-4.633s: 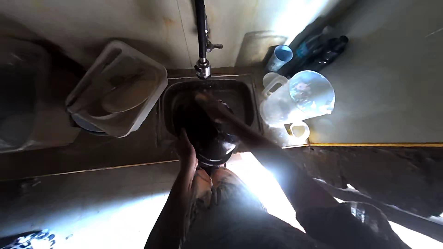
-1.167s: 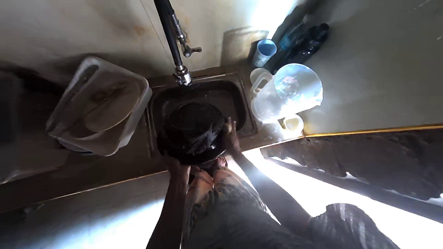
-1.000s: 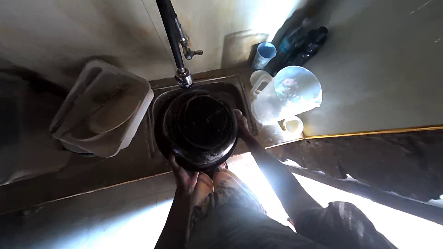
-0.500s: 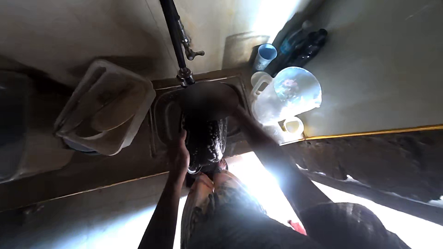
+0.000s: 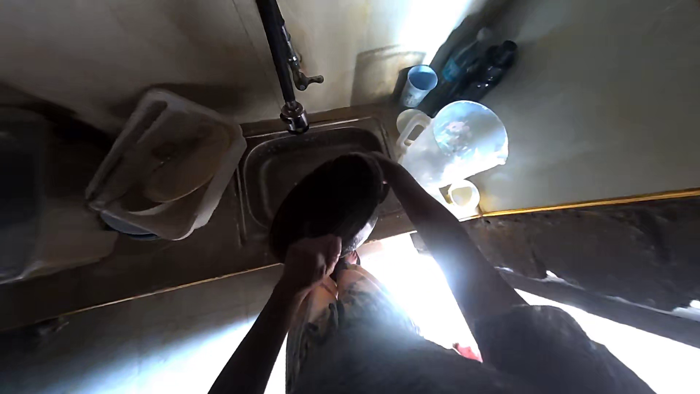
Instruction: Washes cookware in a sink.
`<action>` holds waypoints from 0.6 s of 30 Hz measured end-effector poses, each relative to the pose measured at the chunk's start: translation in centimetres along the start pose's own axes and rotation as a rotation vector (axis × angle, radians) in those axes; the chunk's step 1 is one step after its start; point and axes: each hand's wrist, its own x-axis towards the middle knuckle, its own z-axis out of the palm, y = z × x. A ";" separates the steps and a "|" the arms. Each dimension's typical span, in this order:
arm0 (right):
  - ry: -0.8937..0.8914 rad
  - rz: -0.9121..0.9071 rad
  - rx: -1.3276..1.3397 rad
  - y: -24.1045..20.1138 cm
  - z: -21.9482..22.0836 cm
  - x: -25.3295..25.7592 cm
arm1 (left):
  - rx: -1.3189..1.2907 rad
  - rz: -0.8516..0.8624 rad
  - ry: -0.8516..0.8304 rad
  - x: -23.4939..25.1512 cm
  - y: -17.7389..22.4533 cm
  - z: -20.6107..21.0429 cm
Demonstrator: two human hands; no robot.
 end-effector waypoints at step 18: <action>0.466 -0.009 -0.339 5.3 6.8 0.4 | -0.327 -1.137 0.135 -3.9 -5.4 3.3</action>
